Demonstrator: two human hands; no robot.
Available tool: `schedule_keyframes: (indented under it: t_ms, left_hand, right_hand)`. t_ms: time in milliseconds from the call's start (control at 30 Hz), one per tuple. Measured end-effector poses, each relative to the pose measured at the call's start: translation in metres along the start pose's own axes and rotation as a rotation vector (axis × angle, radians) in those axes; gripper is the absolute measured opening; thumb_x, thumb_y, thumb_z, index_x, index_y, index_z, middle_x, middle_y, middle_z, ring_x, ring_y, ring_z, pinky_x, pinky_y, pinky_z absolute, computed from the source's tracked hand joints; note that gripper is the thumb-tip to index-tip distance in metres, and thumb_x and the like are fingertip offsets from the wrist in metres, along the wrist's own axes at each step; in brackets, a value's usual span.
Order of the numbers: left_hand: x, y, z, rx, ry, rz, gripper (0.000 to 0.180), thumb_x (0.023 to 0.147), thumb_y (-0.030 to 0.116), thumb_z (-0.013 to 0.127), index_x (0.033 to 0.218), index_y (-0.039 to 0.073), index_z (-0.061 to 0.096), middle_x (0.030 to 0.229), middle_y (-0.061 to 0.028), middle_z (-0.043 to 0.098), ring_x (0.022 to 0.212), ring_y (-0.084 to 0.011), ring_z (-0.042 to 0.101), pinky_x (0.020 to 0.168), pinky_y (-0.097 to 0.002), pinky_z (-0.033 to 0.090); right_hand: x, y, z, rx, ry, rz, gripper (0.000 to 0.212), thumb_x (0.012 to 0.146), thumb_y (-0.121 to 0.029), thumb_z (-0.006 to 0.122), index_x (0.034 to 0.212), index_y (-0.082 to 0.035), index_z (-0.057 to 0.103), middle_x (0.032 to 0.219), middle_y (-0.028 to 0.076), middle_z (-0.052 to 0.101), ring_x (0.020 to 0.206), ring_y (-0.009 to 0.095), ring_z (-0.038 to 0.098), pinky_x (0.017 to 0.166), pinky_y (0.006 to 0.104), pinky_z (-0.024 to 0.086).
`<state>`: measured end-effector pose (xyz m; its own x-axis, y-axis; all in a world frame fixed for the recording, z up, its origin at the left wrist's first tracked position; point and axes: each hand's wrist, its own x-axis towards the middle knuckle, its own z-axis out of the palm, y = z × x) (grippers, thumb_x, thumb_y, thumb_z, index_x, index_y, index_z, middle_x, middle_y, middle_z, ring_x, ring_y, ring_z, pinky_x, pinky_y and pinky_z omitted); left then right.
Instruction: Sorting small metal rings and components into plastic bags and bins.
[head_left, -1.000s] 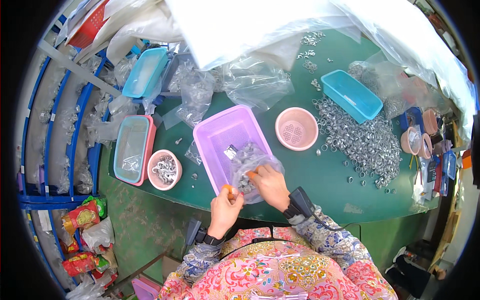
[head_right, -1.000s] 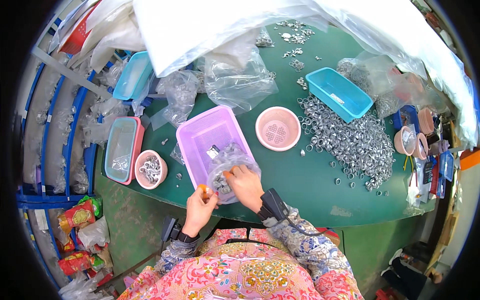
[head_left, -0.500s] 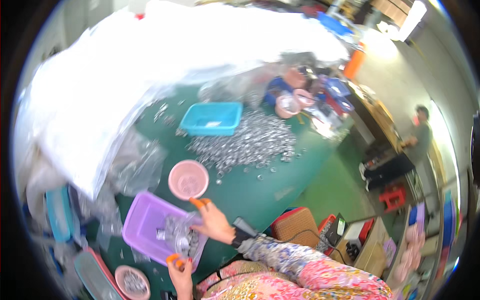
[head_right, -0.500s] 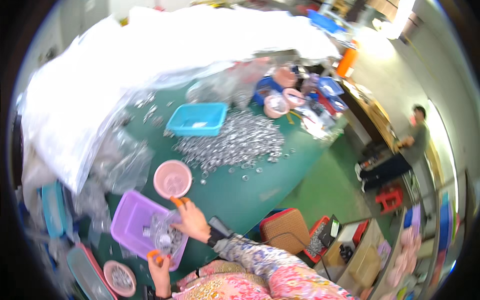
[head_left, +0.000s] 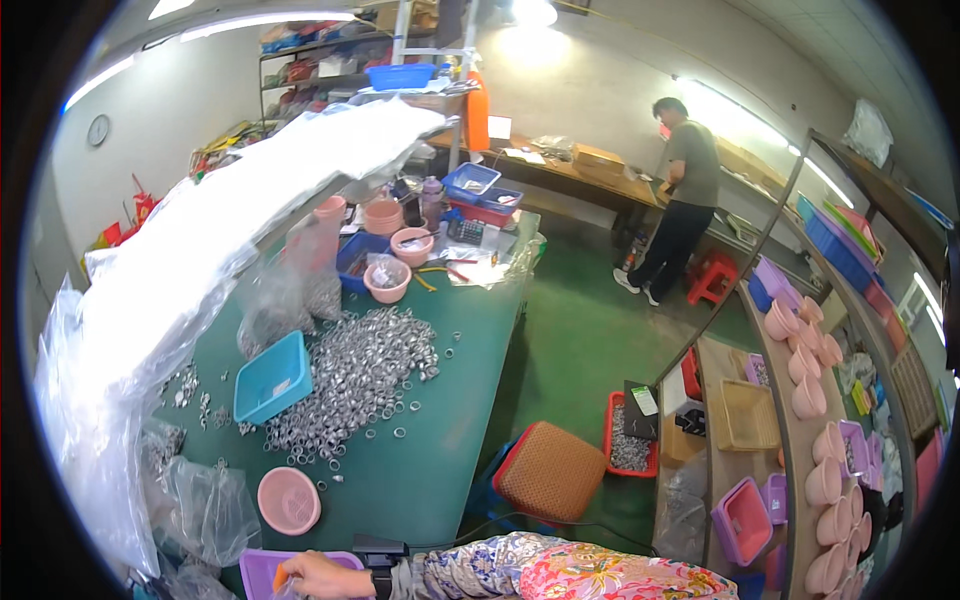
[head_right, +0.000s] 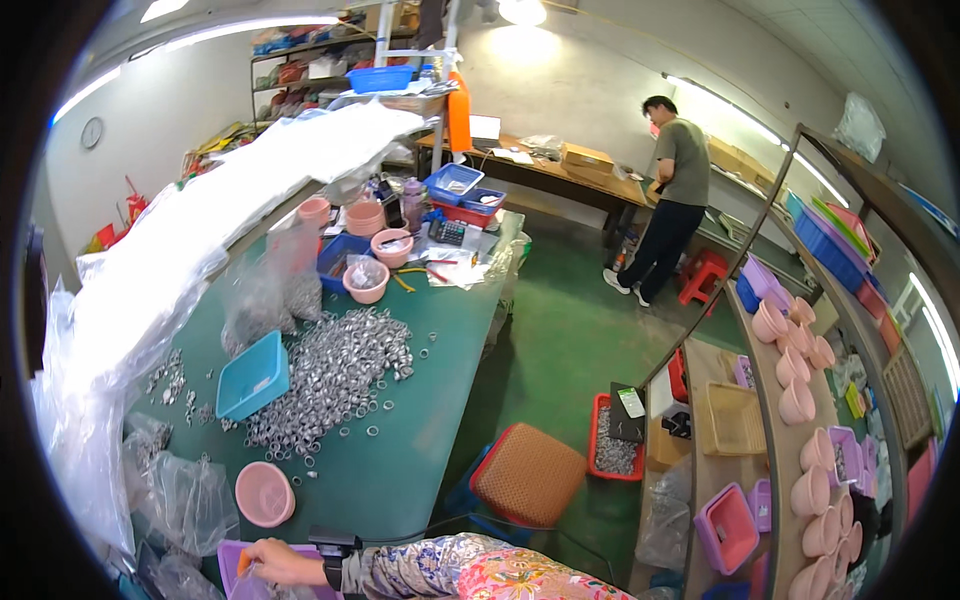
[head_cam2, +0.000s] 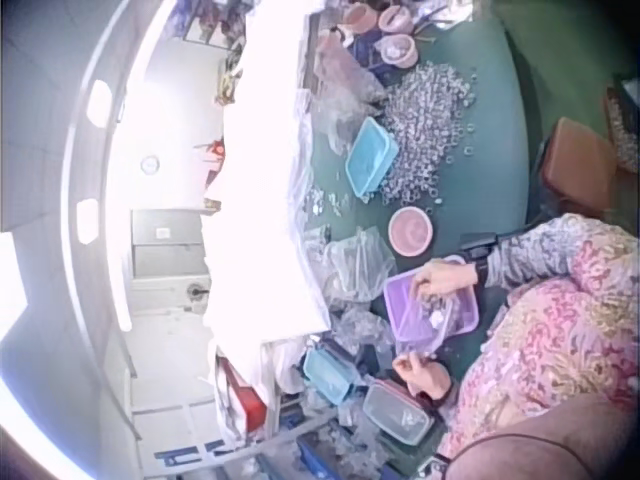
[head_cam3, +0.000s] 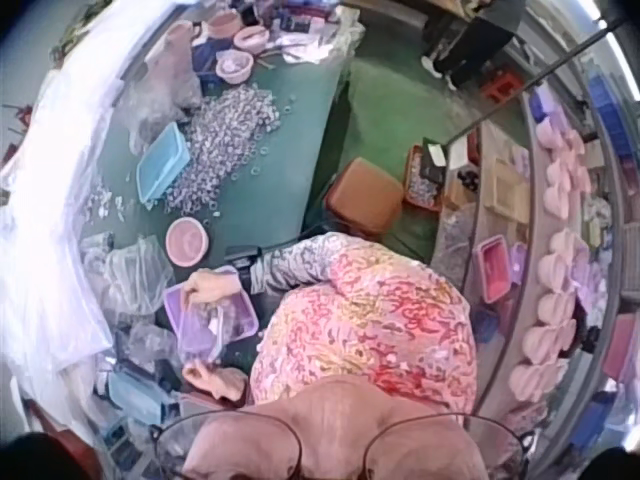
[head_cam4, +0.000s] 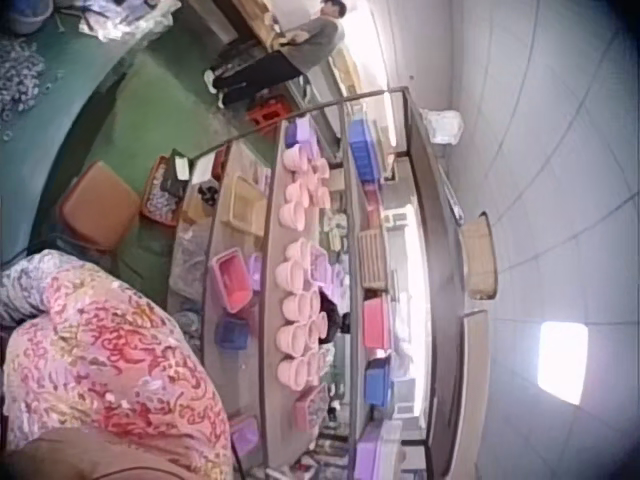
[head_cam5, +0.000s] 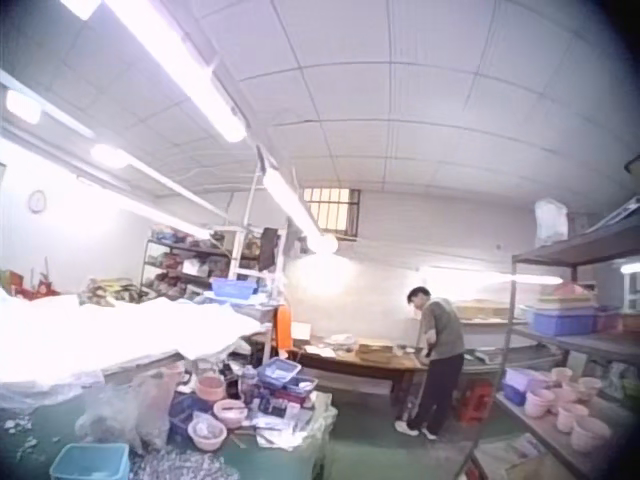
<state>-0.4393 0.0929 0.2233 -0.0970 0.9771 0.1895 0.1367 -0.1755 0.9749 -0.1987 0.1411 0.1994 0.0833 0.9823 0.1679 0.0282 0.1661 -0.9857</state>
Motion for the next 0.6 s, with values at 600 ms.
schedule_keyframes:
  t_ms: [600]
  left_hand:
    - [-0.041, 0.079, 0.2, 0.296, -0.478, 0.469, 0.012, 0.085, 0.0, 0.057, 0.094, 0.005, 0.051, 0.069, 0.0009, 0.044, 0.06, -0.011, 0.046, 0.056, -0.0249, 0.041]
  right_hand:
    - [-0.184, -0.121, -0.21, 0.365, 0.198, 0.135, 0.017, 0.084, -0.003, 0.054, 0.089, -0.005, 0.07, 0.075, 0.0, 0.067, 0.054, 0.005, 0.055, 0.049, 0.0202, 0.044]
